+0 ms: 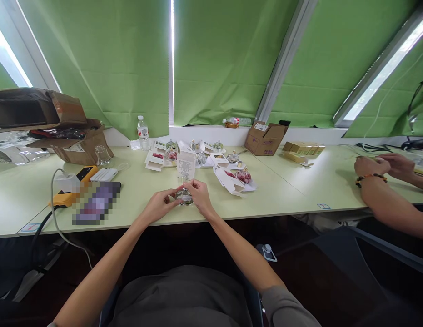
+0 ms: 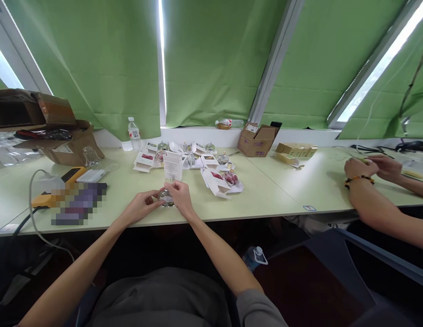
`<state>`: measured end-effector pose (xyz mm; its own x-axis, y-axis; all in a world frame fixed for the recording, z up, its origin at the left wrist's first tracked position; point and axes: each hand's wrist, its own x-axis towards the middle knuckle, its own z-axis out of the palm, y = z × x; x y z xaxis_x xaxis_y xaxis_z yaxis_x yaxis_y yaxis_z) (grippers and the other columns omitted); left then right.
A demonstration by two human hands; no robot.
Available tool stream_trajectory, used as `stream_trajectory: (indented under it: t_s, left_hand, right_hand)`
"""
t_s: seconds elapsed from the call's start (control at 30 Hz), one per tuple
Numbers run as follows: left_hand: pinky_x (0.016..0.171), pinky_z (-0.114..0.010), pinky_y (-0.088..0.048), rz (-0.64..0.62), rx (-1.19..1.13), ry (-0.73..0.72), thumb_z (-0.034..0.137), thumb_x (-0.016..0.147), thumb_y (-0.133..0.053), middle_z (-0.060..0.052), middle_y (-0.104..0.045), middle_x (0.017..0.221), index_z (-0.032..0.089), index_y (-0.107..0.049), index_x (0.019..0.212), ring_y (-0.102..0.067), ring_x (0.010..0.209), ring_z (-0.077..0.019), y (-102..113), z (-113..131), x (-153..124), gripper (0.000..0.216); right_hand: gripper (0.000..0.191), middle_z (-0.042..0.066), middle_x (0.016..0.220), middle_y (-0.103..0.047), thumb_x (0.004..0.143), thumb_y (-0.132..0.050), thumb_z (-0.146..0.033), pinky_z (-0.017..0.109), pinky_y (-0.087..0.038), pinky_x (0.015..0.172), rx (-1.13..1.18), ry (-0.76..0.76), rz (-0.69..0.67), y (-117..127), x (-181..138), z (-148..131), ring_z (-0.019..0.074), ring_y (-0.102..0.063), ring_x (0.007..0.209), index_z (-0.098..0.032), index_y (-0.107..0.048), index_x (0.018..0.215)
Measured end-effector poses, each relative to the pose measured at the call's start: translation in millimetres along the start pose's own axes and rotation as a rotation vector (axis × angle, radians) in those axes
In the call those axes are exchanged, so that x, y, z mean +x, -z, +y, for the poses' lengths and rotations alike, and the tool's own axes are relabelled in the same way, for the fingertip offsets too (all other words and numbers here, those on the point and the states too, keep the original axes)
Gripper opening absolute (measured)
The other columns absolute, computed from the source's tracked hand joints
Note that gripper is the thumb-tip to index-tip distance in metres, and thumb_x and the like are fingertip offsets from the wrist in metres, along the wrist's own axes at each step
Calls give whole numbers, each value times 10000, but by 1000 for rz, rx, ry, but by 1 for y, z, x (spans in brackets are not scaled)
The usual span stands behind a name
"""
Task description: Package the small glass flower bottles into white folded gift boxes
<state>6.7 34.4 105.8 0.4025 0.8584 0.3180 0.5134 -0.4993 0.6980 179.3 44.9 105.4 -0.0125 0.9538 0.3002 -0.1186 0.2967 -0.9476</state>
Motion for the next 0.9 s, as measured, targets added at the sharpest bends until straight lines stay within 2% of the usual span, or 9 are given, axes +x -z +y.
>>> stream_trajectory:
  t_s: [0.27,0.5,0.67,0.9]
  left_hand:
    - [544,-227,-384,-4,2,10,513,842,-558,-11,-618,764,203,-598,1294,-420,546,-117,0,0,-1,549]
    - [536,-227,-376,2,2,14,516,839,-562,-4,-636,777,200,-652,1196,-429,539,-114,-1,0,-1,485]
    - [529,-228,-362,-7,6,11,521,839,-560,5,-619,719,188,-684,1065,-428,535,-115,0,1,-1,421]
    - [527,-230,-350,-4,43,12,489,845,-551,13,-615,726,202,-672,964,-432,537,-115,1,2,-1,333]
  right_hand:
    - [324,48,722,-718,790,-623,-449,292,-482,645,-76,36,49,-4,-3,-2,190,-652,689,-198,-517,614]
    - [334,56,740,-719,772,-637,-483,290,-487,638,-34,-16,54,-5,-4,-1,187,-648,685,-190,-548,639]
    - [337,58,740,-711,745,-666,-495,295,-500,623,42,-85,-3,-1,-2,0,189,-649,676,-181,-575,663]
    - [372,34,626,-659,737,-656,-540,279,-471,575,-118,-79,4,7,2,-4,191,-626,658,-173,-639,679]
